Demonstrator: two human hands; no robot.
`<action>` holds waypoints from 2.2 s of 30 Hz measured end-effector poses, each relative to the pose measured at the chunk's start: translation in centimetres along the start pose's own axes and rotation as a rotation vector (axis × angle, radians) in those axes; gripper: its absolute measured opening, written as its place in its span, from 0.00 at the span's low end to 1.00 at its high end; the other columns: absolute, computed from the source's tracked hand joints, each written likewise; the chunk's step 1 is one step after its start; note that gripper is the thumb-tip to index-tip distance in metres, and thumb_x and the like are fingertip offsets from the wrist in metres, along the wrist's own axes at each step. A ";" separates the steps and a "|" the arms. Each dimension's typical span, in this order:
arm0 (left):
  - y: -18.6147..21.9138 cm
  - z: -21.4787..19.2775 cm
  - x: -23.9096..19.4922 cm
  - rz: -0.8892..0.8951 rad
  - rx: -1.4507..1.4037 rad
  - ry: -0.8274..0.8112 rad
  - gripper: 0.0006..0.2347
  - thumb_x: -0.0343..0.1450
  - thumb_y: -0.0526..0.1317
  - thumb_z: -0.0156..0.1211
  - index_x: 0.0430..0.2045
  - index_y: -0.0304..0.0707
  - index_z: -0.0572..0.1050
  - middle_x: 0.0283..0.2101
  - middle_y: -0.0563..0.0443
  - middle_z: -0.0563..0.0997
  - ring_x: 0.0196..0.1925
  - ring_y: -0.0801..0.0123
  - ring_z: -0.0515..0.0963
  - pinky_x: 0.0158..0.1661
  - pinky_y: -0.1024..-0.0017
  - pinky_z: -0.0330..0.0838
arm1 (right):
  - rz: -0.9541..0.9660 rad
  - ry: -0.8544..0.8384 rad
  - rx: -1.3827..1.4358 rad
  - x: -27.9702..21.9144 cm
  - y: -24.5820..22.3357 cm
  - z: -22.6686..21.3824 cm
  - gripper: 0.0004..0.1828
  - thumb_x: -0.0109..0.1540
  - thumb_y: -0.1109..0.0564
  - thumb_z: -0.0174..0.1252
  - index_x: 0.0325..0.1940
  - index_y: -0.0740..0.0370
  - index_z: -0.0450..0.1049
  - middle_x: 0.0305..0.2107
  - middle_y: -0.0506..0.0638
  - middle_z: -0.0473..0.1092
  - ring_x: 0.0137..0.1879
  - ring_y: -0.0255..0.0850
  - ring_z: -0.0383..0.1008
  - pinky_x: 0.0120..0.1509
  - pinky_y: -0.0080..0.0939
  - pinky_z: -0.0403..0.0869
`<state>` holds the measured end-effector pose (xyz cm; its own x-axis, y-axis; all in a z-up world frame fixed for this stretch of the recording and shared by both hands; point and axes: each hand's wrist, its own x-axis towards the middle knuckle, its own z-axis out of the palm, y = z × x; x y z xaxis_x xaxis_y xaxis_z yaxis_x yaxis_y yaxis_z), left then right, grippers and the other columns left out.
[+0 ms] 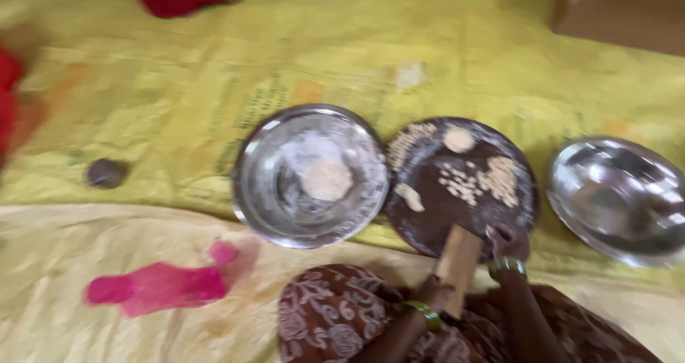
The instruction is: The person sits on the floor and uses a wooden tool to press and shape small pieces of dough on a round board. They repeatedly pick up dough pieces, flatten them, and place them back on the board.
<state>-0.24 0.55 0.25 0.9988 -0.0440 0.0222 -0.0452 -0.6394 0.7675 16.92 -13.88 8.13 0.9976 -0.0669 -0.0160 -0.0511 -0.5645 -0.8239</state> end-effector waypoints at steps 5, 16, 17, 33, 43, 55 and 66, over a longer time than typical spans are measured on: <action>-1.4 2.2 -1.1 -0.462 -0.535 -0.022 0.15 0.68 0.45 0.66 0.43 0.36 0.78 0.39 0.37 0.82 0.39 0.53 0.83 0.39 0.58 0.77 | 0.524 0.177 0.929 5.5 3.9 -1.4 0.13 0.59 0.65 0.69 0.48 0.65 0.79 0.36 0.51 0.77 0.35 0.39 0.77 0.39 0.39 0.79; 1.6 -1.8 -1.0 -0.653 -0.574 -0.076 0.23 0.68 0.49 0.65 0.43 0.23 0.74 0.38 0.35 0.82 0.40 0.57 0.82 0.41 0.62 0.75 | -0.370 0.203 -0.174 11.3 0.9 -1.2 0.13 0.56 0.68 0.66 0.43 0.61 0.79 0.34 0.54 0.79 0.40 0.46 0.81 0.46 0.43 0.78; 2.0 -2.2 -0.9 -0.681 -0.556 -0.090 0.23 0.68 0.50 0.65 0.42 0.22 0.74 0.38 0.35 0.82 0.40 0.56 0.82 0.42 0.63 0.75 | -0.376 0.194 -0.196 11.6 0.6 -1.2 0.13 0.56 0.67 0.66 0.43 0.60 0.79 0.35 0.53 0.79 0.41 0.47 0.81 0.48 0.44 0.78; 0.7 -0.5 -0.9 -0.681 -0.757 -0.053 0.16 0.69 0.42 0.66 0.41 0.25 0.74 0.38 0.38 0.83 0.36 0.61 0.84 0.38 0.64 0.77 | -0.170 0.276 -0.026 4.4 5.0 -3.1 0.09 0.55 0.62 0.70 0.39 0.63 0.83 0.35 0.55 0.79 0.39 0.42 0.80 0.46 0.39 0.77; 0.5 0.2 -1.2 -0.540 -0.858 0.001 0.17 0.71 0.41 0.67 0.47 0.24 0.72 0.40 0.38 0.85 0.35 0.65 0.85 0.35 0.69 0.79 | 0.135 0.223 0.023 1.4 3.0 -2.7 0.16 0.75 0.55 0.57 0.38 0.69 0.80 0.29 0.58 0.77 0.35 0.46 0.76 0.44 0.48 0.73; 1.9 -1.6 -0.9 -0.617 -0.898 -0.067 0.18 0.70 0.45 0.65 0.45 0.27 0.71 0.32 0.46 0.79 0.30 0.68 0.76 0.31 0.68 0.71 | -0.083 -0.037 -0.624 3.9 -4.4 1.3 0.15 0.60 0.47 0.70 0.49 0.49 0.81 0.41 0.56 0.80 0.43 0.50 0.80 0.51 0.49 0.77; 2.3 -1.5 -0.7 -0.616 -0.814 -0.064 0.18 0.69 0.44 0.63 0.46 0.27 0.72 0.35 0.45 0.81 0.32 0.66 0.79 0.34 0.67 0.73 | -0.287 0.071 -0.403 6.2 -1.6 4.9 0.06 0.62 0.52 0.65 0.40 0.54 0.83 0.40 0.53 0.81 0.45 0.49 0.81 0.53 0.48 0.79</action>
<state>-1.06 0.29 2.97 0.8400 0.0596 -0.5393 0.5266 0.1493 0.8369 23.43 -9.36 6.57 0.9692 0.0902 0.2293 0.1977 -0.8401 -0.5051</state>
